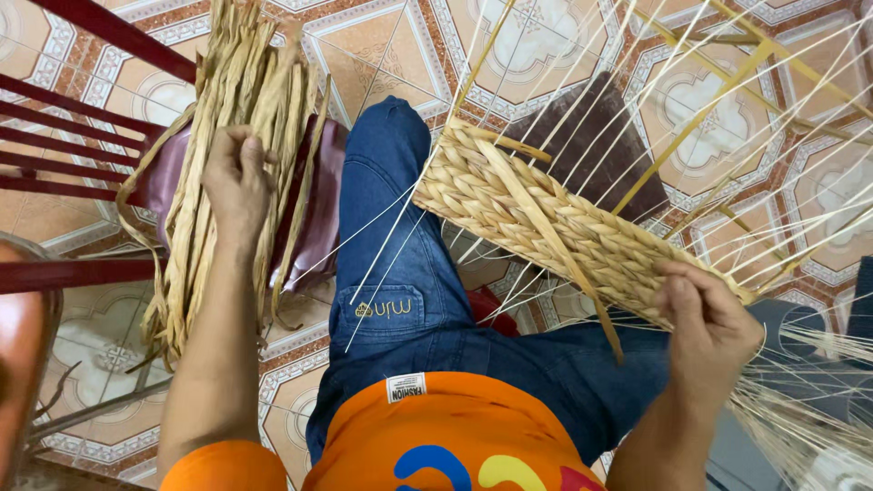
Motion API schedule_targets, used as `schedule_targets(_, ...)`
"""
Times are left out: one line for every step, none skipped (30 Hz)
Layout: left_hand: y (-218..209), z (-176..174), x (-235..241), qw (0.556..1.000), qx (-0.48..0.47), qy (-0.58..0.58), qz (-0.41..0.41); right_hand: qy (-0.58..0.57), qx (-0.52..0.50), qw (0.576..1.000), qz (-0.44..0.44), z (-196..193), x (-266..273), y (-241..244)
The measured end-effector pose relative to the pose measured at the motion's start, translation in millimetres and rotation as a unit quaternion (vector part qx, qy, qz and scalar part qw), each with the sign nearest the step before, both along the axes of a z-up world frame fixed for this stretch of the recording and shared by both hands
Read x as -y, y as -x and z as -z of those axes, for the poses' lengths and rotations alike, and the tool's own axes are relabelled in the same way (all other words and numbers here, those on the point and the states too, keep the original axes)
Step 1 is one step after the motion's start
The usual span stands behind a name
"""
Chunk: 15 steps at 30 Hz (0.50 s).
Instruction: The person weaves a rectangular basket by hand, interlacing dried palm strips through a vertical frame. They repeatedly pull new strips through the weave and tighten them to build up the basket's body.
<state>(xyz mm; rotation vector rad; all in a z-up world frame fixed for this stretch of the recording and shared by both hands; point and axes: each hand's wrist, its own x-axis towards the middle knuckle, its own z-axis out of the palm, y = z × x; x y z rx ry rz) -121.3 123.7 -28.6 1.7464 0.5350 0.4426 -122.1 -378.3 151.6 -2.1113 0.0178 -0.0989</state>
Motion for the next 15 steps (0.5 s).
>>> schedule_targets(0.6, -19.3, 12.9, 1.0, 0.008, -0.009, 0.026, -0.008, 0.013, 1.0, -0.007, 1.4, -12.9, -4.9)
schedule_targets(2.9, -38.5, 28.6, 0.996, -0.01, -0.068, 0.063, -0.016, 0.025, 1.0, -0.01, 3.1, -24.6, -7.8)
schedule_targets(6.6, -57.2, 46.9, 0.986, -0.027, -0.128, 0.1, -0.122, 0.005, 0.991, -0.057, 6.3, -34.7, -13.2)
schedule_targets(10.9, -75.0, 65.9, 0.973, 0.029, -0.16, 0.165, -0.226, -0.016, 0.969, -0.103, 10.3, -42.5, -19.0)
schedule_targets(15.1, -91.1, 85.1, 0.951, 0.085, -0.189, 0.23, -0.309, -0.048, 0.939, -0.145, 15.9, -48.6, -23.1)
schedule_targets(17.7, -104.0, 105.9, 0.945, 0.07, -0.144, 0.285, -0.389, -0.079, 0.898, -0.188, 21.1, -50.7, -26.2)
schedule_targets(19.6, -114.9, 125.5, 0.934, 0.054, -0.099, 0.339, -0.41, -0.082, 0.889, -0.19, 26.2, -49.6, -27.0)
schedule_targets(21.8, -124.1, 141.8, 0.925, 0.07, -0.104, 0.357, -0.431, -0.084, 0.878, -0.19, 33.4, -48.1, -27.5)
schedule_targets(22.0, -130.8, 155.0, 0.916, 0.087, -0.108, 0.375, -0.452, -0.086, 0.867, -0.191, 39.3, -44.2, -27.1)
schedule_targets(21.4, -135.2, 165.9, 0.91, 0.102, -0.096, 0.391, -0.443, -0.055, 0.871, -0.204, 42.3, -37.4, -25.7)
schedule_targets(20.4, -137.8, 174.8, 0.902, 0.117, -0.083, 0.407, -0.434, -0.024, 0.874, -0.217, 41.9, -29.1, -24.1)
schedule_targets(17.1, -138.5, 179.8, 0.894, 0.134, -0.072, 0.422, -0.432, -0.008, 0.88, -0.199, 35.1, -16.7, -23.8)
schedule_targets(11.0, -137.4, 182.0, 0.895, 0.146, -0.1, 0.41, -0.429, 0.008, 0.885, -0.18, 25.8, -5.2, -23.2)
schedule_targets(3.0, -135.2, 183.4, 0.895, 0.155, -0.127, 0.398, -0.432, 0.007, 0.893, -0.127, 7.3, 11.9, -20.8)
schedule_targets(-5.4, -132.5, 183.3, 0.895, 0.164, -0.153, 0.385, -0.433, 0.013, 0.898, -0.079, -12.6, 28.1, -17.8)
